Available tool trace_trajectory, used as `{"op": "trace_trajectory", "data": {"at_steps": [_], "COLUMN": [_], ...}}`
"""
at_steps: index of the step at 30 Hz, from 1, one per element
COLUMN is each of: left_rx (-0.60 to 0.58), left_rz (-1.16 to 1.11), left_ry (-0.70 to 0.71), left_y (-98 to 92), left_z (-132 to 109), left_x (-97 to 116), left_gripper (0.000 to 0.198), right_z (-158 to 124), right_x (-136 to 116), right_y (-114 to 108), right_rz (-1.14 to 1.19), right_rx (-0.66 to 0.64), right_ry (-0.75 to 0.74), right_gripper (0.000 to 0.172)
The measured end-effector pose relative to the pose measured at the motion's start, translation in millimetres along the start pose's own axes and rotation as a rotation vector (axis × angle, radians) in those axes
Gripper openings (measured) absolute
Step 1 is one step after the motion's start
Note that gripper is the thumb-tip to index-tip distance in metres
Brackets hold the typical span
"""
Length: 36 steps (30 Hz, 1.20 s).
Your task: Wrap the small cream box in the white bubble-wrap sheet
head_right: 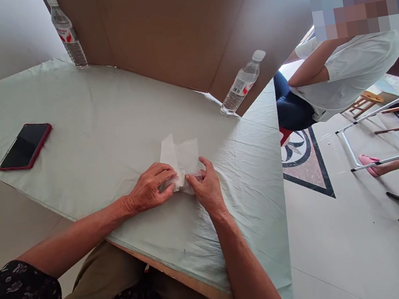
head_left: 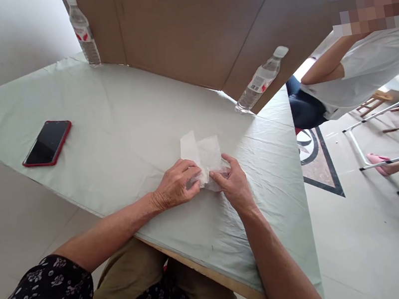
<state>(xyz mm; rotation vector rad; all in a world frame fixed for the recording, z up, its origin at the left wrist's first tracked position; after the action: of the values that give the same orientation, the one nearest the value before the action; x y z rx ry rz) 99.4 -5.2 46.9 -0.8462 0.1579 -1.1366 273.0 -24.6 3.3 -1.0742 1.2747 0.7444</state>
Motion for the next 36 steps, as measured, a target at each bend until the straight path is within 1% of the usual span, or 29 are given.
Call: {"op": "trace_trajectory", "data": {"at_steps": [2, 5, 9, 13, 18, 20, 23, 27, 31, 36], "left_rx": [-0.017, -0.062, -0.119, -0.125, -0.175, -0.167, -0.135, -0.17, -0.187, -0.205], "left_rz": [0.0, -0.011, -0.001, 0.062, -0.023, -0.016, 0.068, 0.131, 0.087, 0.008], "left_ry": [-0.006, -0.014, -0.028, -0.055, -0.053, -0.048, -0.046, -0.048, -0.016, -0.016], "left_y": [1.5, 5.7, 9.8, 7.6, 10.7, 9.7, 5.6, 6.4, 9.9, 16.2], "left_z": [0, 1, 4, 6, 7, 7, 7, 7, 7, 4], "left_x": [0, -1, -3, -4, -3, -3, -1, 0, 0, -4], "left_gripper": [0.024, 0.023, 0.021, 0.019, 0.022, 0.022, 0.018, 0.015, 0.016, 0.018], "right_z": [-1, -3, -3, -2, -2, -3, -5, -8, -10, -10], "right_x": [1, 3, 3, 2, 1, 1, 0, -1, -5, -8], "right_y": [1, 0, -2, -2, -1, -2, 0, 7, 15, 21], "right_rz": [0.066, 0.122, 0.064, 0.033, 0.011, 0.019, 0.089, 0.202, 0.28, 0.288], "right_rx": [0.004, -0.001, 0.01, 0.016, 0.037, 0.052, 0.055, 0.036, 0.012, -0.009], "right_ry": [-0.001, 0.014, 0.022, -0.002, -0.046, -0.045, -0.024, 0.03, 0.05, 0.049], "right_gripper": [0.077, 0.075, 0.074, 0.072, 0.066, 0.066, 0.068, 0.071, 0.07, 0.07]}}
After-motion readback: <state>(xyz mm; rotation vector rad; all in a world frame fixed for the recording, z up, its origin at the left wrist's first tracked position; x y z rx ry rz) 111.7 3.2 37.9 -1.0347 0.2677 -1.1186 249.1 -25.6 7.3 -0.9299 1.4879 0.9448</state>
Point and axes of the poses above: each hand's wrist, its own z-axis towards the middle knuckle, its own y-axis out of the palm, x = y × z, the point moved 9 cm from there along z, towards the middle knuckle, and after that the axes turned 13 degrees about z, right-handed, at the moved point
